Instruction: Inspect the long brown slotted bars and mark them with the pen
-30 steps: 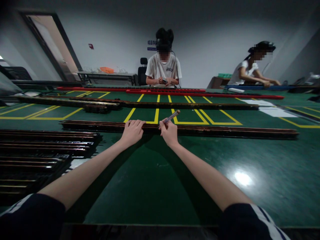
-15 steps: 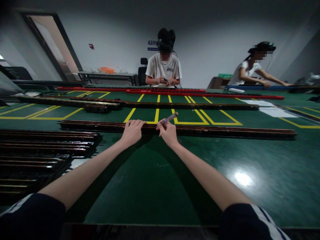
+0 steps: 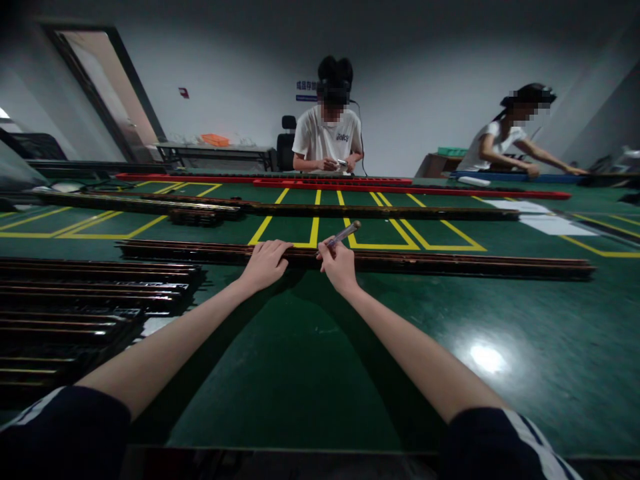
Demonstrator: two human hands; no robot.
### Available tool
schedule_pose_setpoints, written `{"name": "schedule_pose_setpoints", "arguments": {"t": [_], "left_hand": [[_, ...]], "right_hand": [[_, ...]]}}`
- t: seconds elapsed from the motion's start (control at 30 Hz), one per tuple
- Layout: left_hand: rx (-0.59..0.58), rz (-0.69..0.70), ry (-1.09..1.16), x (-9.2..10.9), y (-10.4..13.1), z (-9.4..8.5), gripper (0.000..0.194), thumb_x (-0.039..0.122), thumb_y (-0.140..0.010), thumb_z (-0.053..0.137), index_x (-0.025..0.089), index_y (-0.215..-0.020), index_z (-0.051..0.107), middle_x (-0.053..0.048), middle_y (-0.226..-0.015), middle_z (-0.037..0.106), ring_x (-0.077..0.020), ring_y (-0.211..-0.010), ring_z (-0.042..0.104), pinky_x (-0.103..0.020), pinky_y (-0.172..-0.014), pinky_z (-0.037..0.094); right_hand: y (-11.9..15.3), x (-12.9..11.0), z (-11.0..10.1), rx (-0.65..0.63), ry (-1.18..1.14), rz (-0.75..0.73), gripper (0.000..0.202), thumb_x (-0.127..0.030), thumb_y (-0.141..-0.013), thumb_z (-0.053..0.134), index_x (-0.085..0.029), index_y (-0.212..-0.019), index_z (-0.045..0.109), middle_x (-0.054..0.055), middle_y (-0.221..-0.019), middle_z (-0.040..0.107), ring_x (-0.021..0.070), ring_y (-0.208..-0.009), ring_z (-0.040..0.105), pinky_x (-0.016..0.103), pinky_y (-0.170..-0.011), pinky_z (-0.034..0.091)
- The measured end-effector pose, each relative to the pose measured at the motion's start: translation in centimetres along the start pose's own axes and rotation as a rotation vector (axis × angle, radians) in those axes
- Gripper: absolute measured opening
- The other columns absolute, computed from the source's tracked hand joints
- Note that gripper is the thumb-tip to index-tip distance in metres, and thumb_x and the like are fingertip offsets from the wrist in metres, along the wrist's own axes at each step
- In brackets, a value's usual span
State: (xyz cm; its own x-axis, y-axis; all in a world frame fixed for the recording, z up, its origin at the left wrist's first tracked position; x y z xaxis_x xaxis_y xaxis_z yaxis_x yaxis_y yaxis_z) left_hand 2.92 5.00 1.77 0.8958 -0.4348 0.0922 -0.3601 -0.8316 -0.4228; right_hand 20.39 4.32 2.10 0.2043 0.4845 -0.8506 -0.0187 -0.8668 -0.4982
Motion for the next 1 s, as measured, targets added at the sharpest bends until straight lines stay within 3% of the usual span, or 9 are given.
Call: {"name": "schedule_pose_setpoints", "arguments": {"t": [0.2, 0.5, 1.0], "left_hand": [[-0.009, -0.005, -0.054, 0.29, -0.05, -0.12, 0.042, 0.039, -0.092, 0.042, 0.014, -0.123, 0.055, -0.012, -0.118, 0.062, -0.0268, -0.109, 0.054, -0.042, -0.097, 0.038], [-0.004, 0.003, -0.089, 0.19, -0.14, 0.02, 0.046, 0.047, -0.092, 0.044, 0.012, -0.121, 0.055, -0.014, -0.116, 0.062, -0.028, -0.108, 0.055, -0.042, -0.095, 0.039], [0.016, -0.001, -0.131, 0.31, -0.05, 0.29, 0.042, 0.039, -0.093, 0.044, 0.011, -0.122, 0.054, -0.014, -0.118, 0.062, -0.0279, -0.109, 0.055, -0.042, -0.096, 0.039]], "right_hand": [[0.02, -0.08, -0.02, -0.023, 0.004, -0.007, 0.046, -0.064, -0.078, 0.056, -0.018, -0.076, 0.053, 0.002, -0.064, 0.06, 0.0103, -0.042, 0.052, 0.024, -0.039, 0.045], [-0.02, 0.21, -0.08, -0.045, 0.024, 0.005, 0.048, -0.065, -0.078, 0.055, -0.018, -0.078, 0.055, 0.003, -0.067, 0.062, 0.0107, -0.043, 0.054, 0.025, -0.041, 0.048], [-0.13, 0.56, 0.01, -0.024, -0.016, 0.021, 0.046, -0.063, -0.079, 0.056, -0.017, -0.08, 0.054, 0.002, -0.066, 0.062, 0.0101, -0.042, 0.054, 0.023, -0.039, 0.045]]}}
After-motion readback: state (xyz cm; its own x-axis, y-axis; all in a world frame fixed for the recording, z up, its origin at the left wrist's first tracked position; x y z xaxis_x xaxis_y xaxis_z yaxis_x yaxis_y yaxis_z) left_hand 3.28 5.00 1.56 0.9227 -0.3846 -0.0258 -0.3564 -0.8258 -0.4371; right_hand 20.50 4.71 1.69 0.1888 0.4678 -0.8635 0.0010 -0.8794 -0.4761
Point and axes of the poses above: each hand's wrist, its own y-axis away from the middle knuckle, its own z-axis out of the palm, x = y × z, the point moved 4 cm from there along -y, towards the middle knuckle
